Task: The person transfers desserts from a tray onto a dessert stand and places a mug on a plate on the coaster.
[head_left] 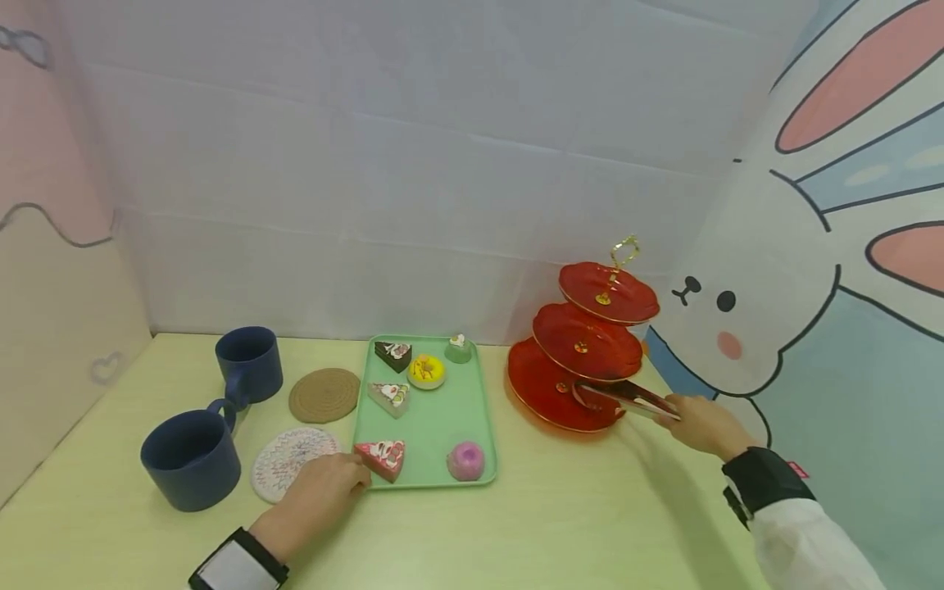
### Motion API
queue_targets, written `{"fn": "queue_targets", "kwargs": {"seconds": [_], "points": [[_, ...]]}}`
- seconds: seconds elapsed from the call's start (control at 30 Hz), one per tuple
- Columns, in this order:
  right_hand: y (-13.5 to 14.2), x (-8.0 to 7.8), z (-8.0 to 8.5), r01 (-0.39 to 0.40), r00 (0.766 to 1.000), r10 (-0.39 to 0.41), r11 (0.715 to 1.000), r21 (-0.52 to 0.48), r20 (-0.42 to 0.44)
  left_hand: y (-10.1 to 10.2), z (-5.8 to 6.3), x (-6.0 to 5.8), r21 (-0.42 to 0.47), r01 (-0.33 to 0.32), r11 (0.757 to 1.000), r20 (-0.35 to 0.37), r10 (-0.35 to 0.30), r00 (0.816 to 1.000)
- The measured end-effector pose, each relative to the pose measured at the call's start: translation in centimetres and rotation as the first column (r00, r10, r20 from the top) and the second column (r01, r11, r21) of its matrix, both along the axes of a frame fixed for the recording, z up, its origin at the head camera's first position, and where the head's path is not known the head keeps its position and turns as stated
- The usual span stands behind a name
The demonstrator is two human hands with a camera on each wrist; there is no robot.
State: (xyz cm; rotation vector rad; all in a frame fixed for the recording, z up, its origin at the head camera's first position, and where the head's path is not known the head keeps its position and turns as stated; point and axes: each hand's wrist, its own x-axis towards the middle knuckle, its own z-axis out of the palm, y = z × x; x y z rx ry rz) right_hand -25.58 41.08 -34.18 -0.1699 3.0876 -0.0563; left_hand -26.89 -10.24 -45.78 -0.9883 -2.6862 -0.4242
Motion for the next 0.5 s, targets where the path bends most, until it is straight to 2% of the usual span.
{"fn": "queue_targets", "kwargs": {"seconds": [0.27,0.37,0.5], "points": [[-1.1,1.6,0.7,-0.006,0.999,0.007,1.0,0.023,-0.042,-0.2,0.1,-0.1,0.021,0.002,1.0,-0.012,-0.002,1.0],[-1.3,2.4,0.6,-0.014,0.997,0.017,0.999,0.036,-0.079,-0.1,0.1,-0.1,0.017,0.001,1.0,0.013,-0.001,1.0],[-1.7,3.9,0.3,-0.006,0.997,0.009,1.0,0.03,-0.082,0.0,0.0,-0.1,0.015,0.001,1.0,0.037,-0.002,0.999]]}}
